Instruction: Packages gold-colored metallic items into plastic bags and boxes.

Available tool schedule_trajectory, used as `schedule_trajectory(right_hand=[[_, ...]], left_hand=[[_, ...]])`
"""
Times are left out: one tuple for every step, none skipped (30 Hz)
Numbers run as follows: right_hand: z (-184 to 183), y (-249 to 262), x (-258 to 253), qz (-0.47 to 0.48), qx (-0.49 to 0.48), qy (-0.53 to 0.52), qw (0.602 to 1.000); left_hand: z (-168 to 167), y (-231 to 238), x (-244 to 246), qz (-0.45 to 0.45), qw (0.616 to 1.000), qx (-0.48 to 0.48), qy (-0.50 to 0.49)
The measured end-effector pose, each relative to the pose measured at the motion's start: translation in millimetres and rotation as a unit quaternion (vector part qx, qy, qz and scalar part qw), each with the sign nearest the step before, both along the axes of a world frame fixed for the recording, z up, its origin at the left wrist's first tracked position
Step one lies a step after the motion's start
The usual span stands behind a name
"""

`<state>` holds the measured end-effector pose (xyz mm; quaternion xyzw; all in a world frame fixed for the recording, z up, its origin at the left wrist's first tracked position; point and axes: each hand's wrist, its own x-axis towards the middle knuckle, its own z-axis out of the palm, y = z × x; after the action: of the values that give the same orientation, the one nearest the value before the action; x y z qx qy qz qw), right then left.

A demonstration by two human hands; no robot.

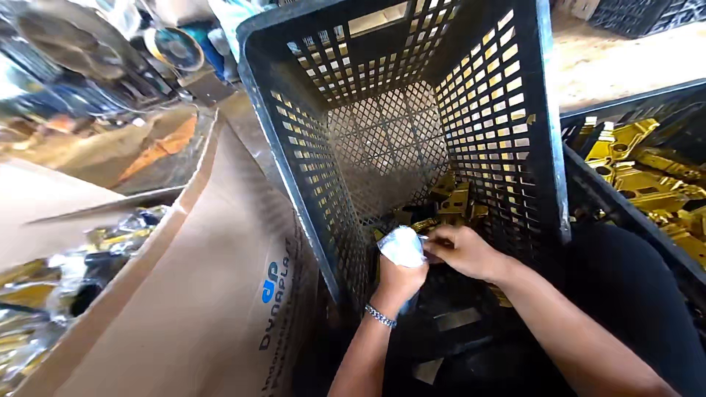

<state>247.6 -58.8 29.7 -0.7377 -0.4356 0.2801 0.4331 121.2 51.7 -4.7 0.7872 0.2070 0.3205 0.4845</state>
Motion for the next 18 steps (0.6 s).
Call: schedule_trajectory(right_hand=[[-6.8,-2.5,-0.9,-0.012,0.004,0.016,1.0],[-11.7,-5.1,-3.6,-0.027,0.008,0.03,0.999],[-14.7,-7.5,-8.1,-0.043,0.013,0.053,0.998],[-16.3,-9.9,-12.7,-0.057,0.025,0.089,0.994],[-16.0,-12.9,-16.5,-0.062,0.038,0.145,0.987],[-14.5,-17.1,-18.7,-0.054,0.052,0.205,0.976],[-14.9,-22.2,-18.7,-0.037,0.067,0.251,0.965],[-17.4,-27.0,-17.5,-0.02,0.077,0.278,0.957],[-21.2,-30.4,-16.9,-0.014,0.077,0.287,0.955],[-25.8,-32.1,-16.8,-0.021,0.076,0.296,0.952],[-30.2,-32.7,-17.9,-0.04,0.083,0.319,0.943],[-33.4,-32.6,-19.6,-0.066,0.095,0.348,0.93],[-35.2,-32.0,-21.2,-0.089,0.112,0.371,0.918],[-34.9,-31.5,-22.6,-0.093,0.121,0.376,0.914],[-33.4,-30.9,-24.3,-0.073,0.119,0.359,0.923],[-30.5,-29.9,-25.6,-0.03,0.105,0.325,0.939],[-26.2,-28.9,-24.5,0.03,0.075,0.283,0.956],[-20.9,-27.8,-18.9,0.09,0.03,0.252,0.963]], left_hand=[[-0.2,-1.5,-0.3,-0.021,0.999,-0.026,-0.015],[3.0,-2.4,-2.5,-0.046,0.994,-0.095,-0.017],[11.4,-3.5,-5.1,-0.069,0.976,-0.207,0.002],[20.2,-3.2,-4.1,-0.088,0.945,-0.314,0.02],[26.8,-1.3,-2.4,-0.112,0.913,-0.39,0.038],[30.0,0.9,-1.1,-0.119,0.901,-0.415,0.049],[30.5,3.6,-1.0,-0.107,0.915,-0.385,0.063],[26.1,7.0,-1.5,-0.08,0.945,-0.308,0.074],[17.2,11.8,-2.2,-0.046,0.976,-0.194,0.082],[7.0,18.0,-2.5,0.006,0.994,-0.077,0.076],[-2.0,26.7,-2.6,0.066,0.996,0.007,0.058],[-6.2,36.0,-3.8,0.108,0.993,0.035,0.038],[-4.7,40.7,-6.2,0.124,0.992,0.012,0.023],[2.8,36.5,-11.1,0.095,0.993,-0.059,0.019],[11.8,25.0,-17.3,0.029,0.987,-0.153,0.023],[15.2,11.4,-22.5,-0.053,0.971,-0.231,0.025],[14.0,-0.3,-24.4,-0.117,0.952,-0.281,0.022],[11.1,-6.5,-23.4,-0.144,0.943,-0.3,0.016]])
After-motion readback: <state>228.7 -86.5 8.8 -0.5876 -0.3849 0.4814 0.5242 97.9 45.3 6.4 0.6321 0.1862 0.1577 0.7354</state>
